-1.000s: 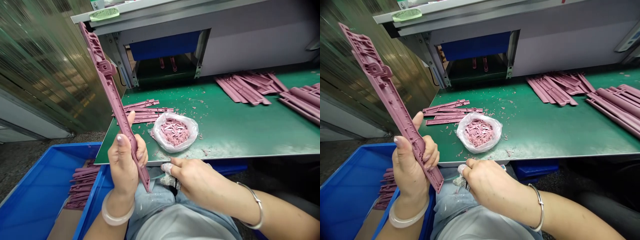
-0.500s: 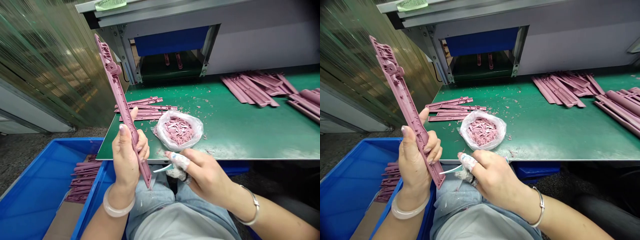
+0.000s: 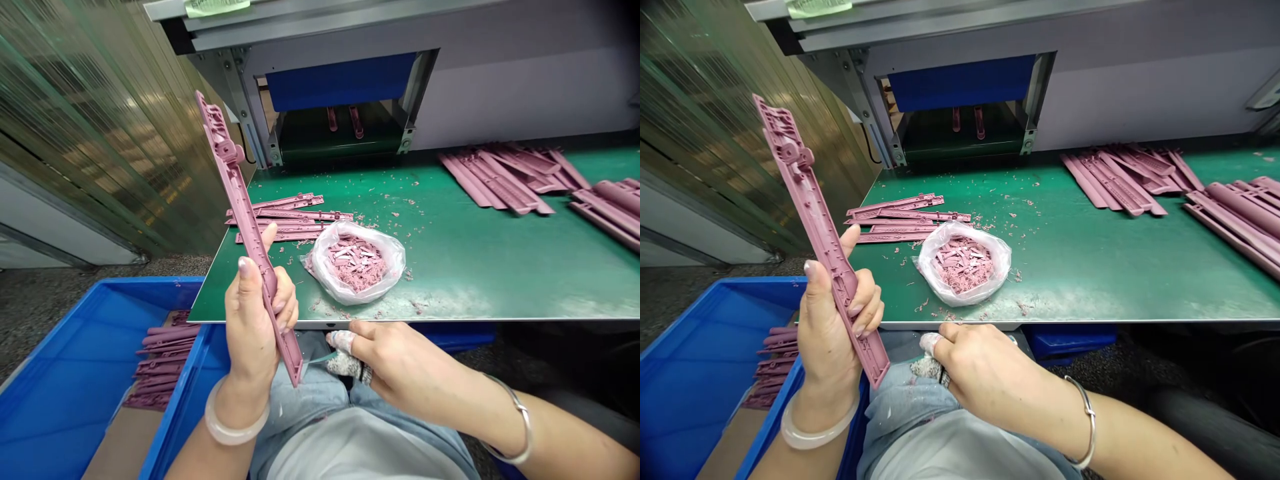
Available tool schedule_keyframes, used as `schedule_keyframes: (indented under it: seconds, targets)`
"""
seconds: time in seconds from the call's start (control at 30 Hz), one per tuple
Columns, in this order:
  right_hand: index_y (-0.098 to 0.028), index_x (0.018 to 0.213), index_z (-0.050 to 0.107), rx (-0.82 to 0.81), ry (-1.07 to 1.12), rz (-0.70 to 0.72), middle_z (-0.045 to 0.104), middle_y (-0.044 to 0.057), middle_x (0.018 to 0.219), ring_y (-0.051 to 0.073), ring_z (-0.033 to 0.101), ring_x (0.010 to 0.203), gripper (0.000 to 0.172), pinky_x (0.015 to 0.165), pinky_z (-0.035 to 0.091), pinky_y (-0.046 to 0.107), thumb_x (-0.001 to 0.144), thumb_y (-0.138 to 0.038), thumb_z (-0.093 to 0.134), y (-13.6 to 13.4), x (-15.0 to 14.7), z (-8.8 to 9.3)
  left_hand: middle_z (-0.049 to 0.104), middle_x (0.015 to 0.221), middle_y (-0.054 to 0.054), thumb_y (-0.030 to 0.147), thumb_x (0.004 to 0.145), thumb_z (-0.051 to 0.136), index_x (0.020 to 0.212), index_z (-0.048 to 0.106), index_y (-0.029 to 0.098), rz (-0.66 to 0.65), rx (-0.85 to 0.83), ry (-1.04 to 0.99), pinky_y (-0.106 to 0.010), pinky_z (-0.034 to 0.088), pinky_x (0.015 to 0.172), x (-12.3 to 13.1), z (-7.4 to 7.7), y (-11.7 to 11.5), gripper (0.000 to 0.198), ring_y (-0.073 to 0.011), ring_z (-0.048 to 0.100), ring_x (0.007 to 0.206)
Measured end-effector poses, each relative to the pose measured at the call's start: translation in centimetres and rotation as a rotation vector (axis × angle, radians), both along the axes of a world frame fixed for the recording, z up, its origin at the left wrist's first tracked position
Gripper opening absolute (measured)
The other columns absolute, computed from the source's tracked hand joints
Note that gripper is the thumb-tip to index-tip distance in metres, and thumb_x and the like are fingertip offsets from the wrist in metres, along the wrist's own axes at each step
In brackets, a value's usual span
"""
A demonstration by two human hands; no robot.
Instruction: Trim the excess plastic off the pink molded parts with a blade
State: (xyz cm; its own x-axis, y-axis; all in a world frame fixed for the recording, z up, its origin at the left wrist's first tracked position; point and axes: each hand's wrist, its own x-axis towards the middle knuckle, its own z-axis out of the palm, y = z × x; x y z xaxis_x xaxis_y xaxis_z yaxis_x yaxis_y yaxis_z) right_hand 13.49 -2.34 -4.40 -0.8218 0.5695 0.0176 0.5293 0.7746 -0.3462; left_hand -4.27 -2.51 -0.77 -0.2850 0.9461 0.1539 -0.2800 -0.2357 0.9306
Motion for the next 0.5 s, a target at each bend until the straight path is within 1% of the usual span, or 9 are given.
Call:
schedule_keyframes:
  seconds: [0.1,0.23,0.3,0.4,0.5]
  targets:
    - [-0.018,0.105,0.057,-0.009,-0.013,-0.008,0.059,0.002,0.083,0.017,0.054,0.064,0.046,0.055,0.027,0.029,0.067,0.002,0.042,0.0,-0.1,-0.2,0.028,0.052,0.008,0.047,0.097,0.03,0.134,0.051,0.022,0.002,0.004,0.012,-0.017,0.021,0.032,0.0,0.0,0.0,0.049,-0.0065,0.018,0.036]
    - [-0.019,0.101,0.058,-0.032,-0.023,0.002,0.059,0.003,0.085,0.017,0.055,0.065,0.041,0.055,0.026,0.029,0.069,0.001,0.043,0.3,-0.2,-0.3,0.028,0.052,0.008,0.046,0.098,0.03,0.134,0.051,0.023,-0.002,0.006,0.025,-0.017,0.021,0.032,0.1,0.2,0.0,0.049,-0.0069,0.019,0.037]
    - [-0.019,0.102,0.057,-0.033,-0.029,-0.001,0.059,0.003,0.086,0.016,0.055,0.065,0.04,0.055,0.025,0.029,0.069,0.0,0.044,0.3,-0.3,-0.3,0.027,0.052,0.008,0.045,0.098,0.03,0.134,0.052,0.023,0.021,0.001,0.031,-0.017,0.02,0.033,0.4,0.2,-0.1,0.048,-0.0068,0.018,0.037]
    - [-0.019,0.101,0.058,-0.005,-0.03,-0.028,0.06,0.003,0.086,0.016,0.054,0.063,0.04,0.053,0.025,0.028,0.069,0.0,0.045,0.1,-0.6,-0.4,0.026,0.052,0.008,0.044,0.098,0.031,0.132,0.053,0.022,0.067,-0.014,0.046,-0.018,0.018,0.033,0.6,0.1,0.0,0.047,-0.0064,0.016,0.037]
    - [-0.019,0.091,0.059,0.047,-0.022,-0.073,0.058,0.003,0.081,0.018,0.053,0.062,0.034,0.053,0.028,0.028,0.068,0.001,0.045,-0.4,-1.1,-0.6,0.027,0.053,0.008,0.045,0.097,0.035,0.132,0.054,0.022,0.047,-0.009,0.061,-0.018,0.02,0.034,0.5,-0.4,0.2,0.046,-0.0063,0.019,0.038]
